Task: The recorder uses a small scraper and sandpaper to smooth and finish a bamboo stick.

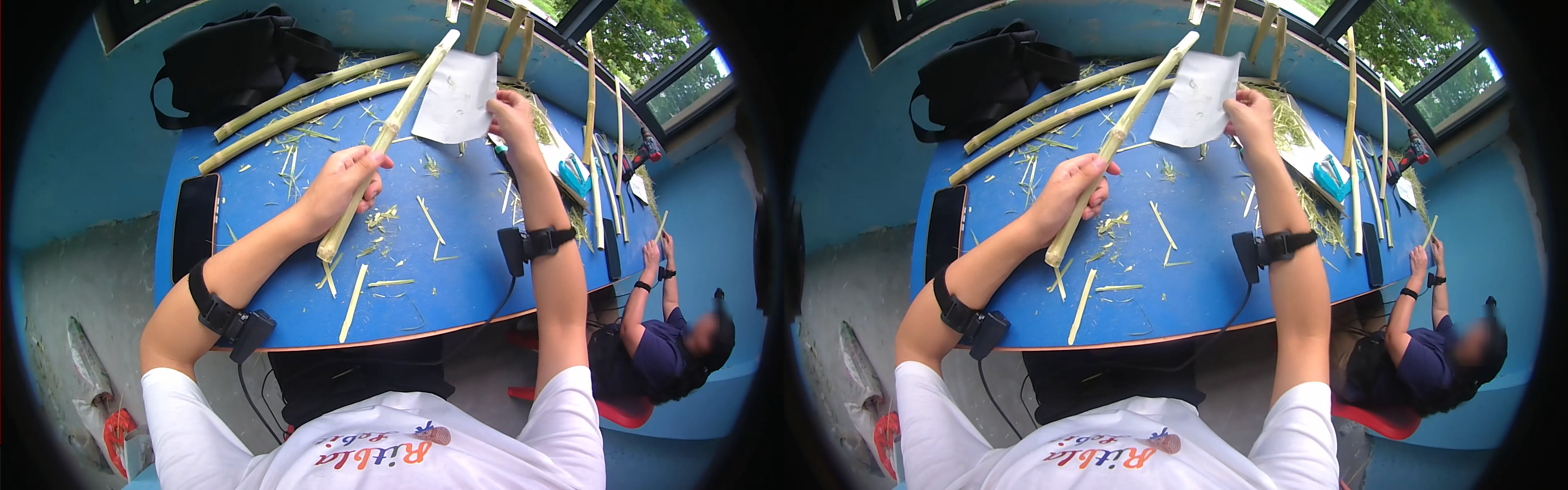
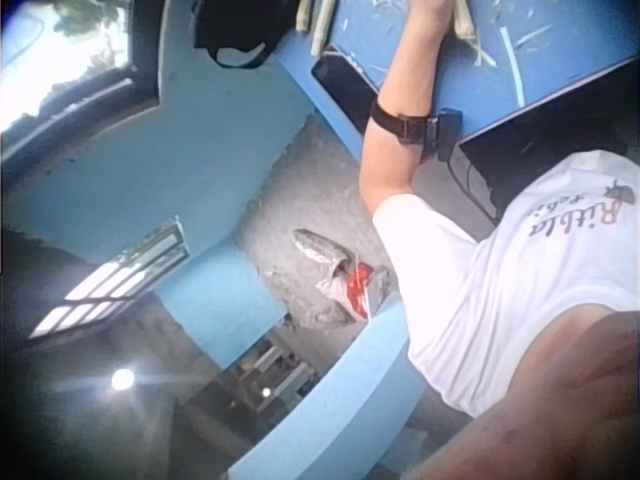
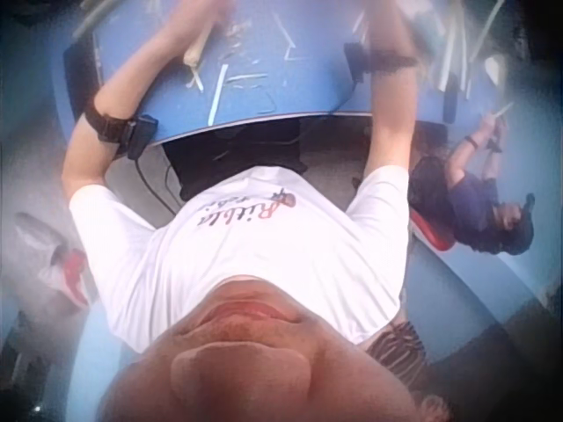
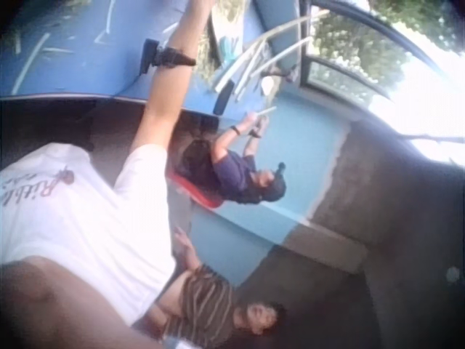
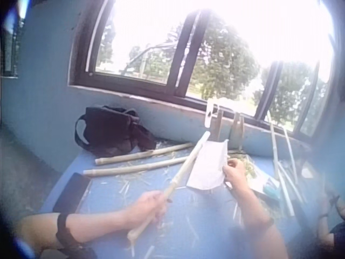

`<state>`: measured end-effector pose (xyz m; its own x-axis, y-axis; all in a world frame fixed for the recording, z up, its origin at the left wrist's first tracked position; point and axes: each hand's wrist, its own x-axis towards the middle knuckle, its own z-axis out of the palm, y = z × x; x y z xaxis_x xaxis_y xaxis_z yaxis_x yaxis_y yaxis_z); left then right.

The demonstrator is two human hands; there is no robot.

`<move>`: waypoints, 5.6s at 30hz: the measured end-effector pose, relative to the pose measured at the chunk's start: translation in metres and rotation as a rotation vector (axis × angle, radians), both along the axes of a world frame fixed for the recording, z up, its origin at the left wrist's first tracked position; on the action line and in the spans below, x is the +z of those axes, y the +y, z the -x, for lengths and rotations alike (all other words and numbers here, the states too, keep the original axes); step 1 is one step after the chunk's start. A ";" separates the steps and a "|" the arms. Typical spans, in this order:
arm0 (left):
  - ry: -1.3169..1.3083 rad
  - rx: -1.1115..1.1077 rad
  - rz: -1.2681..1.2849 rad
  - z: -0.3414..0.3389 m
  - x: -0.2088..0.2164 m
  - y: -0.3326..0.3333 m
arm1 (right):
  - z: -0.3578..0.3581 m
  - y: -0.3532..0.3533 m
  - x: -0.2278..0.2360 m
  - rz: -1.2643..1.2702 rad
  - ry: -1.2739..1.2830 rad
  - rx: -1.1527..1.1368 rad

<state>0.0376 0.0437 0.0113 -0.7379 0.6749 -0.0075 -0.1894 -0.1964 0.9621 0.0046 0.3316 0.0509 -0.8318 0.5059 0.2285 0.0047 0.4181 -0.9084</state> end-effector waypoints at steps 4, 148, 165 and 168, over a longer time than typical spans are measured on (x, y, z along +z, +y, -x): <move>0.040 -0.027 0.064 0.001 0.004 -0.002 | -0.029 -0.014 0.029 -0.418 0.275 -0.045; 1.642 0.718 0.992 0.017 0.039 -0.049 | -0.077 -0.034 0.036 -0.707 -0.415 0.527; 1.365 0.554 1.012 0.011 0.041 -0.051 | -0.072 -0.053 0.033 -0.801 -0.364 0.587; 1.267 0.591 1.095 0.021 0.041 -0.058 | -0.071 -0.033 0.031 -0.744 -0.451 0.519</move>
